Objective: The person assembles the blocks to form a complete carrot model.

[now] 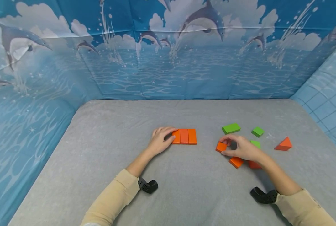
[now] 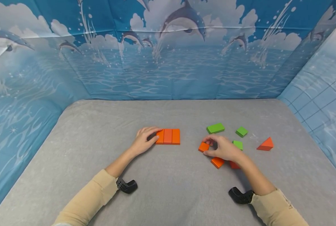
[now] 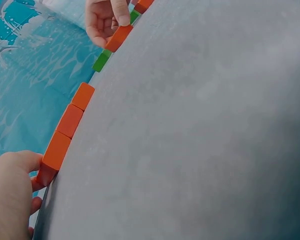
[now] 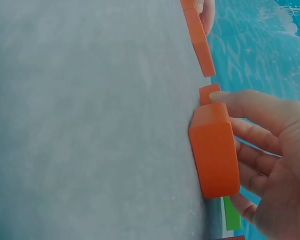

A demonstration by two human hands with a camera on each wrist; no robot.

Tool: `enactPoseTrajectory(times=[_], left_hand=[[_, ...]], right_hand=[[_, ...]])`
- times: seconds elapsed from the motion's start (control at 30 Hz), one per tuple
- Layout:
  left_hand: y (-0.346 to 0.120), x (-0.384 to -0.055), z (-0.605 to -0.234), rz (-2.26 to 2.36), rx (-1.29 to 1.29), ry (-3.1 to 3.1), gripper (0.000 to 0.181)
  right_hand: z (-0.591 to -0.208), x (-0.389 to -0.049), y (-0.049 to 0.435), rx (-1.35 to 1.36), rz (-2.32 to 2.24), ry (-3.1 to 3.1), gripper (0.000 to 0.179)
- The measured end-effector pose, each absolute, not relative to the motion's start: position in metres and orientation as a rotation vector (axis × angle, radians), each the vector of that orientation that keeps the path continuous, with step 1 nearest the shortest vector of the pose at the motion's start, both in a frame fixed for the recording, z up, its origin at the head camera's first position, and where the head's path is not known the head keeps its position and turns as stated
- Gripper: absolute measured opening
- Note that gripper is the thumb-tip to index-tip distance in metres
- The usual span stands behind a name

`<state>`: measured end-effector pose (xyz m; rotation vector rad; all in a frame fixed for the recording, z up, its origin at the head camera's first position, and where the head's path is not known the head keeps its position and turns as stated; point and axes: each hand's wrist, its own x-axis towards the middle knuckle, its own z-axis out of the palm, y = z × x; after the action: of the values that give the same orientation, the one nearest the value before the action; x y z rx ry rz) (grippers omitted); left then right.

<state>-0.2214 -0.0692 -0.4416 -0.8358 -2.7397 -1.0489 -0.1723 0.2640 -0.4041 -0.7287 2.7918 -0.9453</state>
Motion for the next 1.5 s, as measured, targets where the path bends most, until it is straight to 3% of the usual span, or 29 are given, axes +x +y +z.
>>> enactPoseTrajectory(times=[0.27, 0.6, 0.8, 1.5], left_hand=[[-0.069, -0.222, -0.441, -1.065, -0.846, -2.744, 0.035], [-0.069, -0.224, -0.441, -1.071, -0.842, -2.752, 0.035], [-0.068, -0.223, -0.438, -1.073, -0.843, -2.765, 0.036], [-0.071, -0.223, -0.441, -1.049, -0.827, -2.772, 0.036]], right_hand=[[-0.392, -0.175, 0.249, -0.745, -0.932, 2.763, 0.033], [-0.383, -0.184, 0.179, -1.075, -0.956, 2.743, 0.029], [-0.39, -0.184, 0.15, -1.097, -0.862, 2.777, 0.029], [-0.405, -0.184, 0.134, -1.092, -0.792, 2.88, 0.031]])
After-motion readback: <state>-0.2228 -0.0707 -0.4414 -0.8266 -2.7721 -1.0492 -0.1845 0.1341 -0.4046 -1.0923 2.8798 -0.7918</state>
